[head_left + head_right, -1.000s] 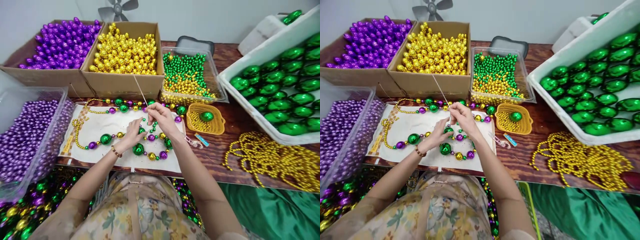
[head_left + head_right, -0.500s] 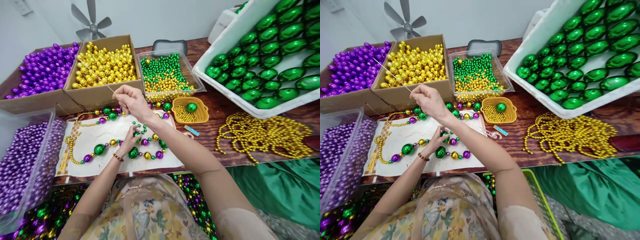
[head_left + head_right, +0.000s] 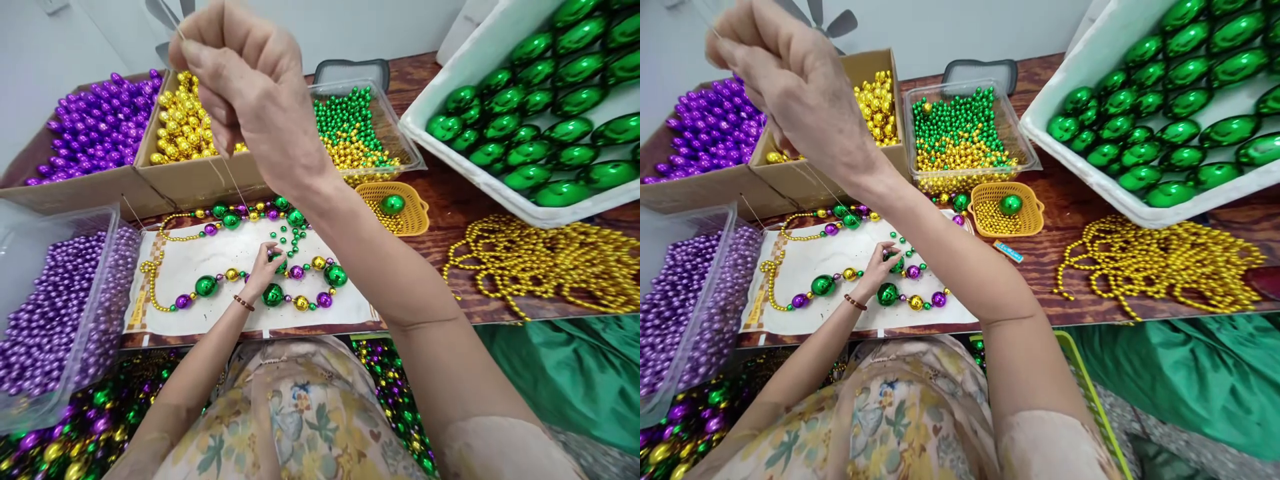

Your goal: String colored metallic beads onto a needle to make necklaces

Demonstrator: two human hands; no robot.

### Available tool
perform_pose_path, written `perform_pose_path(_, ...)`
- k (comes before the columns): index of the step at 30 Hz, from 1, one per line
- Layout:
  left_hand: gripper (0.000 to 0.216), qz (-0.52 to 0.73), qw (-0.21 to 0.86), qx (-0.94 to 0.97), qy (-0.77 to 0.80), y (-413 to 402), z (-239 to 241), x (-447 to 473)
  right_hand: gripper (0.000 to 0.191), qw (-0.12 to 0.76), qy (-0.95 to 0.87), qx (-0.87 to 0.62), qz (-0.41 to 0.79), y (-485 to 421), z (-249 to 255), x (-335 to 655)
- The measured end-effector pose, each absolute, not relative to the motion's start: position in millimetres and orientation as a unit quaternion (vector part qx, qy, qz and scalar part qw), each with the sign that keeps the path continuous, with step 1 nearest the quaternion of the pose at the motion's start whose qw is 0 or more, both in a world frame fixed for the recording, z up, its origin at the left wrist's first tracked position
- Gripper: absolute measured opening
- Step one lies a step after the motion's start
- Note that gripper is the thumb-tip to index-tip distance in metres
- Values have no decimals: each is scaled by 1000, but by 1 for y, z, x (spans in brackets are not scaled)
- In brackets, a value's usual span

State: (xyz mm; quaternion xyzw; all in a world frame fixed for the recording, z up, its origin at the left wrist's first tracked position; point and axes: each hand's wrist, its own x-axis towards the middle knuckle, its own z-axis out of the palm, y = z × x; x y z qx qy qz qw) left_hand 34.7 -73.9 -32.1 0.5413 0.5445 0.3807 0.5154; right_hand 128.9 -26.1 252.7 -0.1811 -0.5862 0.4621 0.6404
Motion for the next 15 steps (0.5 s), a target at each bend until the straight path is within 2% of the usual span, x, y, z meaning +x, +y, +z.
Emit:
perform_pose_path(2, 36, 383, 513, 529, 557, -75, -32, 38, 24, 639, -579, -194, 468, -33, 262, 130)
perform_pose_path(6, 39, 388, 510, 513, 571, -76, -32, 44, 42, 594, -613, -214, 474, -44, 264, 131)
perform_pose_path(9, 47, 387, 517, 495, 581, -77, -27, 40, 27, 542, -646, -198, 499, -45, 251, 134)
perform_pose_path(11, 48, 374, 514, 509, 580, -76, -22, 32, 20, 539, -644, -185, 511, -43, 240, 139)
perform_pose_path(15, 32, 322, 491, 586, 559, -71, -12, 10, 19, 555, -633, -188, 506, -39, 227, 153)
